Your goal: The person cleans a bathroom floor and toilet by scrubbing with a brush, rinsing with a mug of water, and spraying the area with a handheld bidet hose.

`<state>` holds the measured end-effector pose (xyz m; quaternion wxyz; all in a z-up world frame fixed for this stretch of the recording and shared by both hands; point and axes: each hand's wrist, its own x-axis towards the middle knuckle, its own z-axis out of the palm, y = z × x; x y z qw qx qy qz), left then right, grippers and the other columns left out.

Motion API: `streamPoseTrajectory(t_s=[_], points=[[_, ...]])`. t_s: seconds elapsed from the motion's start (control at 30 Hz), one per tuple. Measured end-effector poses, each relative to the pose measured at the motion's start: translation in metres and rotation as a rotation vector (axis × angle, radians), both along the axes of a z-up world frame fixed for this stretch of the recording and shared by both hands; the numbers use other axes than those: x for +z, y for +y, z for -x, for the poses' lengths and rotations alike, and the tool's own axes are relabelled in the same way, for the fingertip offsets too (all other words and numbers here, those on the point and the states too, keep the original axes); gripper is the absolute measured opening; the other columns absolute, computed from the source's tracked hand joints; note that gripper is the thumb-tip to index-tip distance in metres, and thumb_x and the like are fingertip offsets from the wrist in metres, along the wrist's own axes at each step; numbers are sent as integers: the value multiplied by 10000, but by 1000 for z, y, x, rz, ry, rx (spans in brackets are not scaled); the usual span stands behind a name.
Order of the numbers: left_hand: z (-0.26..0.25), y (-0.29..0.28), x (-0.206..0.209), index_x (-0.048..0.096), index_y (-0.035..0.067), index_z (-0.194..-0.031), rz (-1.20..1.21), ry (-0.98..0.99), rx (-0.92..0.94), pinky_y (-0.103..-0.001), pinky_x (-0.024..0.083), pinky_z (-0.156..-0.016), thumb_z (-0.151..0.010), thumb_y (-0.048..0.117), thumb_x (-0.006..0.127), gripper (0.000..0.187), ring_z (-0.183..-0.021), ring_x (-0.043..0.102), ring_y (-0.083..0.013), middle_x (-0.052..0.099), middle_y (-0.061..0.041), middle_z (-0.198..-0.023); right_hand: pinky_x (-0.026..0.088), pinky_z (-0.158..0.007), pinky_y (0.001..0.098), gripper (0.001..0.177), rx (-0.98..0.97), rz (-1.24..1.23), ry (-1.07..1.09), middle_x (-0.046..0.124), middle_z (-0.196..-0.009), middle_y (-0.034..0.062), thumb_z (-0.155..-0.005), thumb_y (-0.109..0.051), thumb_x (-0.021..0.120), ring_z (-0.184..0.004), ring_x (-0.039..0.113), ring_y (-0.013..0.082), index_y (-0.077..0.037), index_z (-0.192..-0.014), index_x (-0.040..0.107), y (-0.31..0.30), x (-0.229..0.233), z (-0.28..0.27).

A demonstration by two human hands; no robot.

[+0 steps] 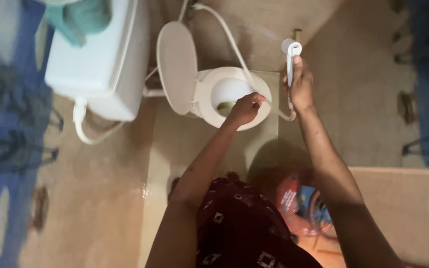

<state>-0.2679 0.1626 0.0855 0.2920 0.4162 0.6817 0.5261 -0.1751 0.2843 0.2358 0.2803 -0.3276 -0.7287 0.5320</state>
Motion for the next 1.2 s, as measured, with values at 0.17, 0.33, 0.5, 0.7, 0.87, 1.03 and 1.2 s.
streamPoseTrajectory(t_s=[0.17, 0.33, 0.5, 0.7, 0.87, 1.03, 1.2], points=[[-13, -32, 30, 646, 67, -1230, -54, 29, -264, -377, 543, -979, -855, 222, 777, 426, -1115, 700, -282, 722, -139, -1215, 404, -450, 258, 515, -305, -34, 159, 540, -704, -13, -1136, -555, 371, -517, 500, 87, -85, -1023, 548, -43, -30, -37], [-30, -73, 30, 535, 42, -1366, -115, 22, -543, -413, 436, -1107, -894, 228, 760, 555, -1349, 546, -309, 610, -174, -1404, 424, -420, 259, 494, -561, 8, 345, 551, -726, -1, -1098, -546, 354, -497, 510, 97, -84, -1068, 523, -110, -65, -61], [-66, -95, 6, 489, 66, -1419, 15, -288, -732, -402, 456, -1130, -1010, 324, 564, 490, -1412, 550, -286, 593, -132, -1486, 462, -464, 263, 506, -811, 128, 445, 564, -726, 23, -1109, -557, 360, -531, 537, 111, -80, -1081, 529, -158, -95, -99], [-102, -137, 13, 338, 136, -1487, 309, -224, -788, -467, 509, -999, -975, 568, 487, 687, -1255, 603, -402, 617, -250, -1340, 506, -462, 312, 534, -978, 332, 535, 564, -713, 43, -1055, -605, 376, -536, 569, 159, -89, -1099, 506, -203, -123, -133], [-108, -157, -4, 414, 165, -1469, 530, 92, -797, -510, 541, -930, -998, 710, 371, 721, -1125, 680, -448, 703, -276, -1224, 553, -496, 356, 564, -988, 578, 672, 561, -720, 54, -1011, -641, 384, -553, 591, 190, -95, -1105, 492, -236, -150, -144], [-93, -175, -7, 385, 169, -1498, 548, -55, -871, -496, 583, -886, -930, 759, 289, 824, -1030, 744, -353, 715, -181, -1250, 544, -575, 311, 438, -940, 471, 642, 624, -831, 67, -1065, -551, 427, -664, 617, 170, -119, -1120, 470, -285, -174, -132], [-86, -191, 9, 199, 135, -1599, 475, -21, -709, -477, 520, -973, -970, 734, 353, 882, -1086, 698, -317, 638, -153, -1318, 545, -595, 311, 391, -944, 498, 514, 598, -893, 41, -1085, -510, 448, -749, 617, 147, -119, -1081, 464, -321, -167, -111]])
